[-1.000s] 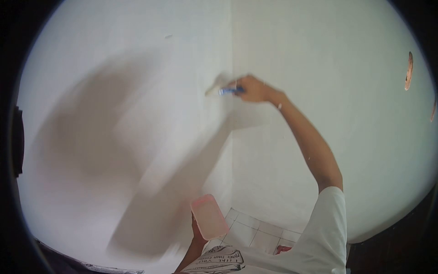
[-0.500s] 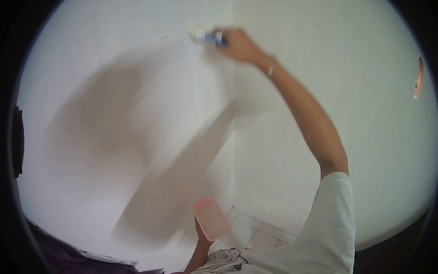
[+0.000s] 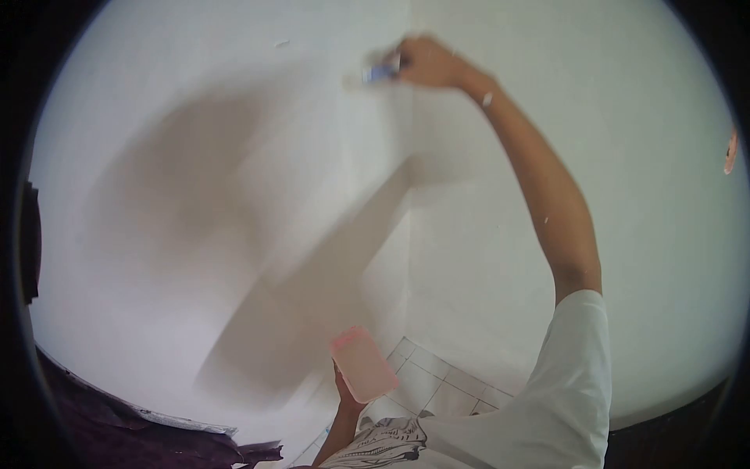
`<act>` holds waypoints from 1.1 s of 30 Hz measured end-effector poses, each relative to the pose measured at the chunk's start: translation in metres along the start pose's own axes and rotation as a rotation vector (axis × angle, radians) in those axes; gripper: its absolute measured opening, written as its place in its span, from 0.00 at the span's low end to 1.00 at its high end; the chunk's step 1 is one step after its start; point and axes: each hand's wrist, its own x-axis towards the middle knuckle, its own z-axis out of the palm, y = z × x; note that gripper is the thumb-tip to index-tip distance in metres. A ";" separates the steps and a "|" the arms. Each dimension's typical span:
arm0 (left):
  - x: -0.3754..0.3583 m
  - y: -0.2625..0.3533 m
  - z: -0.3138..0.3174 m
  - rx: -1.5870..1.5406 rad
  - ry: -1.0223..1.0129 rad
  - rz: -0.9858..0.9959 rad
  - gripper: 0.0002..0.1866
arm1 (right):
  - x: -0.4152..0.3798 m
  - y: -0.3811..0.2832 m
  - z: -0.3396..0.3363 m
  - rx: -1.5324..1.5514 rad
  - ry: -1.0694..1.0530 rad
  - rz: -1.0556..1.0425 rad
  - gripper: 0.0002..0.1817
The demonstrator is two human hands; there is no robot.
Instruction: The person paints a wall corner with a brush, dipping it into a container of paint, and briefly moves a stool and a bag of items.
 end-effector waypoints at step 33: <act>0.002 -0.018 -0.027 0.057 -0.031 0.034 0.35 | 0.056 -0.034 -0.065 -0.014 0.367 0.183 0.18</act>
